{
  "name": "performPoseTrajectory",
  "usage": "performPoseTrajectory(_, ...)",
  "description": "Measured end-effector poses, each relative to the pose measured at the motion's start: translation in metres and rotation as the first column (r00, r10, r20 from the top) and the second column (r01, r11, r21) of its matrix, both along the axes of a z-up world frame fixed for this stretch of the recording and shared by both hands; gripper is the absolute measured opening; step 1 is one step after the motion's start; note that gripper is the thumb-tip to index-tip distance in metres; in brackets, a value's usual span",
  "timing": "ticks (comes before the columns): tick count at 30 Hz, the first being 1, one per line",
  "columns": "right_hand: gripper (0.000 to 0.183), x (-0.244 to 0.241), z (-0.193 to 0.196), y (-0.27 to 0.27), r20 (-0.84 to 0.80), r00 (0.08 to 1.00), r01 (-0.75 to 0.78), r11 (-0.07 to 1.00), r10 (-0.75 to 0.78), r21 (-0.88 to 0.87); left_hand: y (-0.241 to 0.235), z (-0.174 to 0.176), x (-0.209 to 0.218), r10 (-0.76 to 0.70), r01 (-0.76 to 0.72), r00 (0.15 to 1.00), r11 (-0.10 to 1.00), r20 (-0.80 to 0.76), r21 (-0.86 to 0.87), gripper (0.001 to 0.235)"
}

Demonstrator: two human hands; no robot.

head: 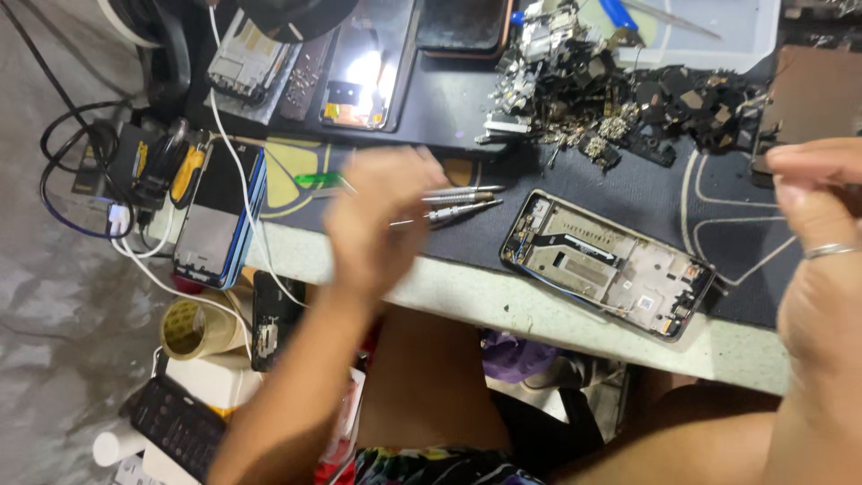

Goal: The person disassembles a smartphone, removes the back cover, and uses a screwdriver and tweezers to manipulate internal components and ribbon cables. The person then reassembles the device by reconnecting cables and securing the back cover.

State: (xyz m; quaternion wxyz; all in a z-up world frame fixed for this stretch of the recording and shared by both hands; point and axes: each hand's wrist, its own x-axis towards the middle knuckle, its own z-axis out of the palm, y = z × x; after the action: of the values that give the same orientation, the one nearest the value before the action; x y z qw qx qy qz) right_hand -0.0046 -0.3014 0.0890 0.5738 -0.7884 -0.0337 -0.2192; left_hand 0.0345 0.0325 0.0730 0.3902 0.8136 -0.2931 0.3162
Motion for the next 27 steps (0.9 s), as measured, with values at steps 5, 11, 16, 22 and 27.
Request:
performPoseTrajectory(5, 0.014, 0.003, 0.0, -0.009, -0.168, 0.984, 0.056, 0.998, -0.056, 0.0, -0.046, -0.007, -0.041, -0.057, 0.073, 0.996, 0.962, -0.068, 0.264, 0.03)
performPoseTrajectory(11, 0.065, -0.007, -0.002, -0.021, -0.361, 0.932, -0.299, 0.65, 0.04, -0.699, -0.053, -0.016, -0.038, -0.049, 0.088, 0.987, 0.963, -0.155, 0.254, 0.052)
performPoseTrajectory(16, 0.113, -0.023, -0.004, -0.011, -0.458, 0.887, -0.427, 0.277, -0.054, -0.861, -0.056, -0.019, -0.037, -0.019, 0.087, 0.973, 0.953, -0.23, 0.29, 0.076)
performPoseTrajectory(22, 0.115, -0.028, -0.001, -0.008, -0.591, 0.796, -0.553, 0.24, -0.131, -0.798, -0.059, -0.024, -0.035, -0.009, 0.08, 0.972, 0.952, -0.237, 0.295, 0.082)
performPoseTrajectory(27, 0.115, -0.021, 0.003, -0.025, -0.502, 0.859, -0.475, 0.513, 0.095, -0.715, -0.058, -0.025, -0.038, -0.012, 0.067, 0.984, 0.951, -0.178, 0.302, 0.08)
